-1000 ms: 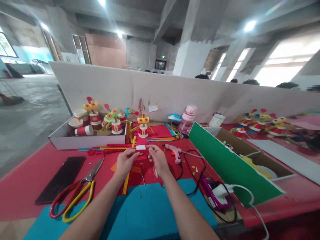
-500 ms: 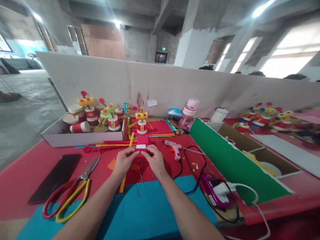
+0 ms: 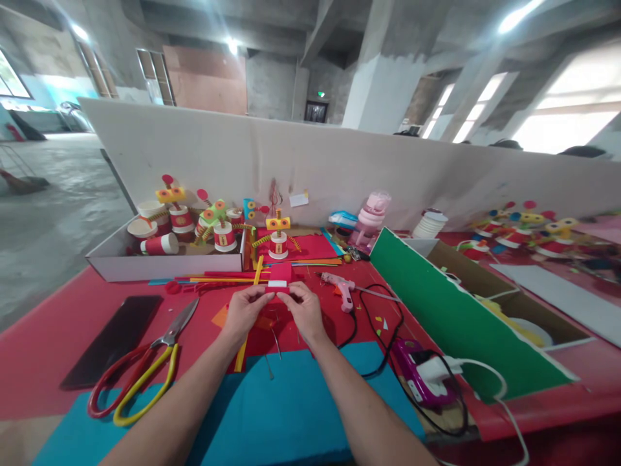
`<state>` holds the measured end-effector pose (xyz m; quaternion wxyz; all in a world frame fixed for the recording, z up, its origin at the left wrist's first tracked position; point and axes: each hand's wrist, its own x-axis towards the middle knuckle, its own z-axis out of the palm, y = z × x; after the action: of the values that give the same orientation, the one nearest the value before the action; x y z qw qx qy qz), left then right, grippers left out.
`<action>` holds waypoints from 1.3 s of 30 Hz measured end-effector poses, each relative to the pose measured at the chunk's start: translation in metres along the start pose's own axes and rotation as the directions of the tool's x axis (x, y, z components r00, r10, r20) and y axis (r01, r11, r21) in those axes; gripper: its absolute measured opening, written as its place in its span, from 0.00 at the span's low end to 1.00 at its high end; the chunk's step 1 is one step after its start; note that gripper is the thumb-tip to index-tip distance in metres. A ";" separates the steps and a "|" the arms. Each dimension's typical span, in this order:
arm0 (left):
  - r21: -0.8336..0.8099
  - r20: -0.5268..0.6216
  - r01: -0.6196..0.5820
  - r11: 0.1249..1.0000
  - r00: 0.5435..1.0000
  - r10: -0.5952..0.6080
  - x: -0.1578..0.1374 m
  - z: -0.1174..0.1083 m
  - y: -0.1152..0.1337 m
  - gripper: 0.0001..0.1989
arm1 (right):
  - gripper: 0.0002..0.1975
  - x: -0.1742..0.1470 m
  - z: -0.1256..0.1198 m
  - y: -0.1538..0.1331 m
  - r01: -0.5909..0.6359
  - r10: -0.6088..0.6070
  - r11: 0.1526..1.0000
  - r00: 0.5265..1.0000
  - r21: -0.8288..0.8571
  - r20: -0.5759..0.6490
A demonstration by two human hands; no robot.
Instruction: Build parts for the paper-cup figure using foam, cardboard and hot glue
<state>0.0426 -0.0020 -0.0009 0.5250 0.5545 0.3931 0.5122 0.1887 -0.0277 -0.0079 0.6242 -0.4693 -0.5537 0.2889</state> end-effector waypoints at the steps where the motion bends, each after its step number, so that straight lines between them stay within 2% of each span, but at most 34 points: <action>1: 0.005 0.003 0.000 1.000 1.000 0.000 0.000 0.000 0.000 0.12 | 0.10 0.000 0.000 0.000 -0.003 0.003 1.000 1.000 0.002 0.000; 8: -0.013 -0.002 0.027 1.000 1.000 -0.027 0.001 0.000 0.001 0.12 | 0.11 0.000 0.000 0.002 -0.023 0.023 0.999 0.999 0.031 0.024; 14: -0.100 -0.035 0.081 0.992 0.996 -0.085 -0.002 0.002 0.002 0.14 | 0.10 -0.001 0.001 0.004 -0.061 0.058 0.991 0.998 0.120 0.025; 19: -0.079 -0.020 0.056 0.995 0.998 -0.057 -0.001 0.001 0.000 0.13 | 0.08 -0.002 0.004 0.007 -0.222 0.217 0.933 0.975 0.283 0.048; 21: -0.053 -0.012 0.039 0.998 0.999 -0.040 0.000 0.000 -0.001 0.13 | 0.08 -0.001 0.004 0.007 -0.251 0.246 0.910 0.968 0.331 0.057; 24: -0.056 -0.002 0.040 0.998 0.999 -0.040 -0.001 0.000 -0.001 0.13 | 0.08 -0.001 0.003 0.006 -0.238 0.231 0.918 0.971 0.318 0.060; 29: -0.193 0.016 0.131 0.972 0.991 -0.130 -0.002 0.000 0.001 0.14 | 0.09 -0.001 0.002 0.003 -0.227 0.225 0.933 0.974 0.279 0.040; 32: -0.234 0.024 0.131 0.963 0.991 -0.129 -0.002 0.000 0.002 0.13 | 0.10 -0.001 0.003 0.002 -0.221 0.221 0.934 0.975 0.279 0.032; 39: -0.276 -0.049 0.146 0.950 0.985 -0.165 -0.002 0.002 0.002 0.14 | 0.09 -0.002 0.005 0.004 -0.266 0.267 0.906 0.963 0.329 0.044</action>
<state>0.0443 -0.0045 0.0014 0.6205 0.4260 0.3800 0.5378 0.1840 -0.0264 -0.0127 0.6495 -0.4287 -0.4274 0.4601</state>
